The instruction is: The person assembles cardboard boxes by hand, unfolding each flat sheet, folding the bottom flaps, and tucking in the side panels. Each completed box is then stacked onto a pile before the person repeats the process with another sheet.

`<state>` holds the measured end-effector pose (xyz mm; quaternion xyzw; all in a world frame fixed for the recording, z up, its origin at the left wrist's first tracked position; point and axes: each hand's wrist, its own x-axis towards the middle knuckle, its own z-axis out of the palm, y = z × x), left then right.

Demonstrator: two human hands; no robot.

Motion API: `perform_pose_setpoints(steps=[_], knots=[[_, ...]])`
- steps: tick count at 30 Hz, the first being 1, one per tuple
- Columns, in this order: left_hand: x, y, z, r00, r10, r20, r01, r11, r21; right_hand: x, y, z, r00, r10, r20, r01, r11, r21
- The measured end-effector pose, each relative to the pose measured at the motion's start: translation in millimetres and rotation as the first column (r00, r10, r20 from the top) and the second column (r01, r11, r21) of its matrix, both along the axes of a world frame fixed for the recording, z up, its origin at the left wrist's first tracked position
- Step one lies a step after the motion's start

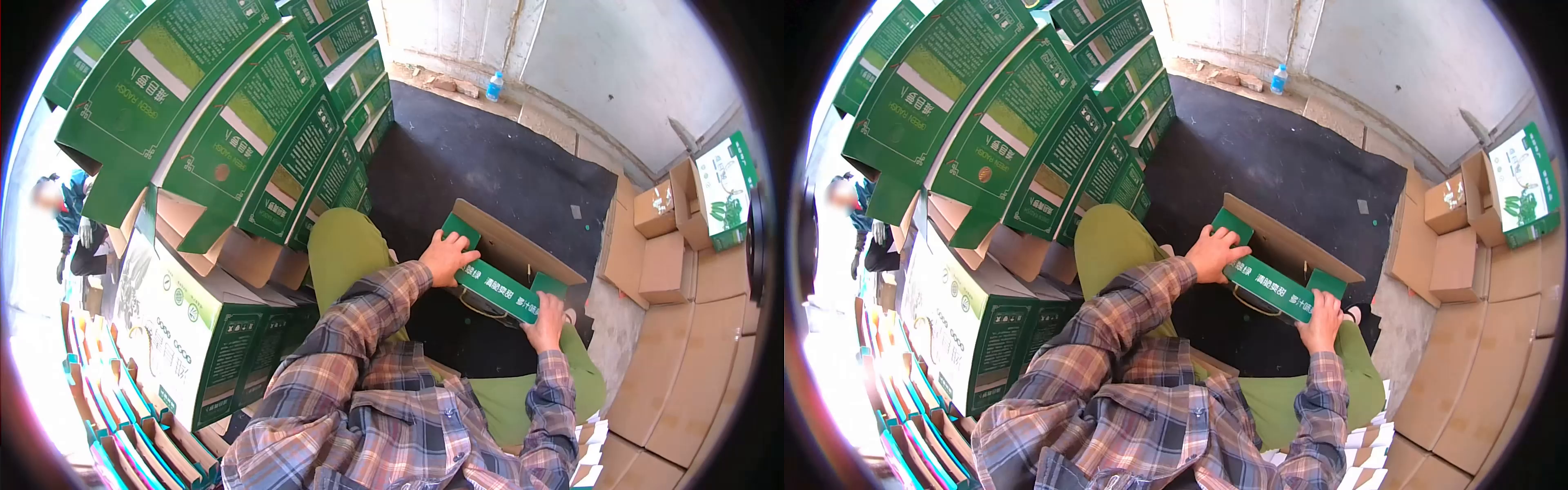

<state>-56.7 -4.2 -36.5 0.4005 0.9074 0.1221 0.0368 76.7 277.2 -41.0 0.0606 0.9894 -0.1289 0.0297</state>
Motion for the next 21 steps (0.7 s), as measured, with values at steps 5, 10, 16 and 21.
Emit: perform_pose_setpoints(steps=[5,10,16,21], knots=[[0,-1,-13,1.000,0.008,-0.003,-0.008,0.996,0.087,4,-4,-7,0.998,0.057,0.007,-0.057,0.998,0.024],[7,4,-15,0.999,0.018,-0.030,-0.019,1.000,-0.014,1,-12,-6,0.991,-0.017,0.134,0.004,0.995,0.097],[8,4,-17,0.997,-0.067,-0.038,0.067,0.998,0.019,1,-7,-11,0.992,-0.007,0.126,-0.002,0.998,0.068],[9,5,-14,0.996,-0.088,-0.003,0.088,0.996,0.019,-3,36,4,0.995,-0.085,-0.058,0.072,0.977,-0.198]])
